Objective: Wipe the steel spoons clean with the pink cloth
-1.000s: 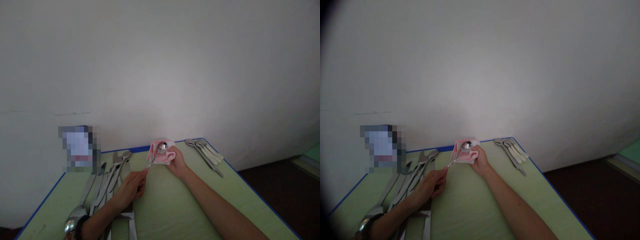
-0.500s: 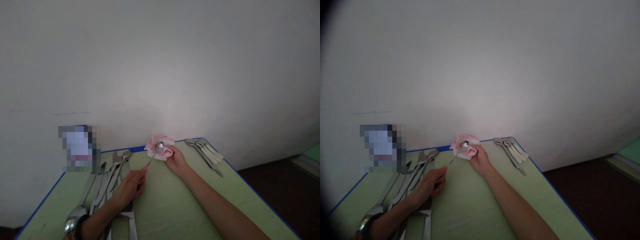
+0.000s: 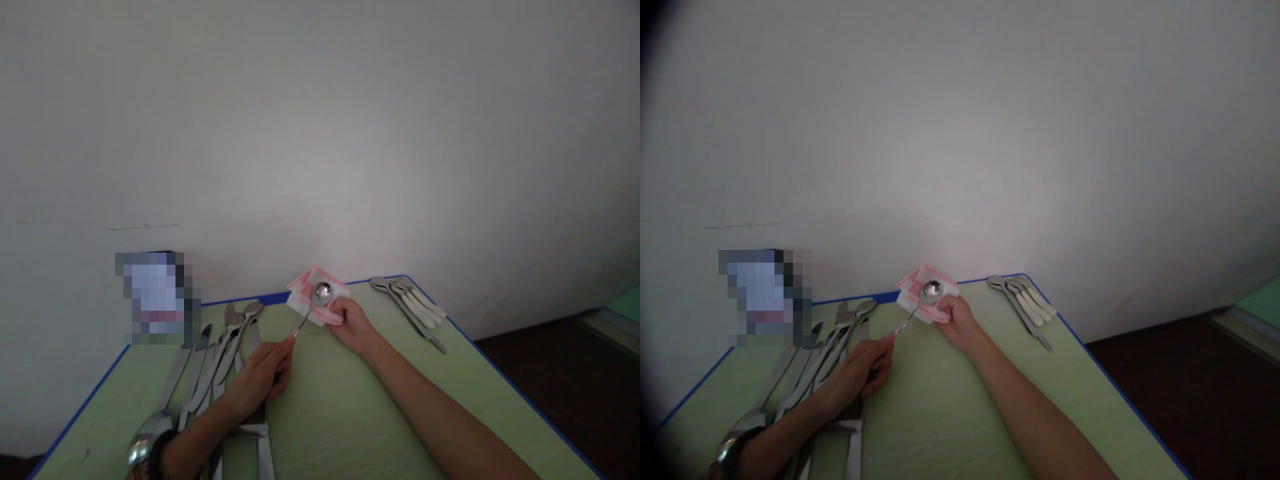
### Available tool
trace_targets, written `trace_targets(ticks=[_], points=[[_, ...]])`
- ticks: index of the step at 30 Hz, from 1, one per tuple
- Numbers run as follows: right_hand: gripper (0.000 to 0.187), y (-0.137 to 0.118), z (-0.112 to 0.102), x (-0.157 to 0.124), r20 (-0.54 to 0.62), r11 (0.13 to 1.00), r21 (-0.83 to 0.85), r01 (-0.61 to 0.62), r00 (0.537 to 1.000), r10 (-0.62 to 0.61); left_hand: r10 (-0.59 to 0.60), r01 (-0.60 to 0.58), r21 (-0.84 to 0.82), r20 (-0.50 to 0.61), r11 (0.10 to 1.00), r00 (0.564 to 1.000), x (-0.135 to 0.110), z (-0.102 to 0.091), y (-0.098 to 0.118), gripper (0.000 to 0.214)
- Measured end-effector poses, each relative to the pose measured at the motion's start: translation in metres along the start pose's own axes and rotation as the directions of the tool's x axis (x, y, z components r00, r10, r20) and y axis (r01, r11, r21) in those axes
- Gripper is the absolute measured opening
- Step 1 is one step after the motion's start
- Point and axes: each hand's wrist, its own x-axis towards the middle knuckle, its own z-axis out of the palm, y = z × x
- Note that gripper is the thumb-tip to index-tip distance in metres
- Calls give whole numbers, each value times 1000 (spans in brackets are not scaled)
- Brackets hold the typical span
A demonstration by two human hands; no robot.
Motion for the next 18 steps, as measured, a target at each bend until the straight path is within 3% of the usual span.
trace_targets(ticks=[3, 9, 14, 18], points=[[21, -6, 6, -3, 39, 994, 97, -41, 999, 38, -13, 13, -51, 15, 999, 1000, 0, 0, 0, 52], [55, -9, 5, -5, 19, 986, 137, -90, 996, 88, -43, 44, -50, 15, 998, 999, 0, 1, 3, 54], [37, -7, 2, -2, -29, 988, 140, -69, 997, 74, -50, 49, -15, -11, 999, 999, 0, 2, 3, 55], [29, -6, 3, -2, -42, 983, 133, -125, 990, 131, -45, 45, -20, -4, 999, 999, 0, 3, 1, 54]])
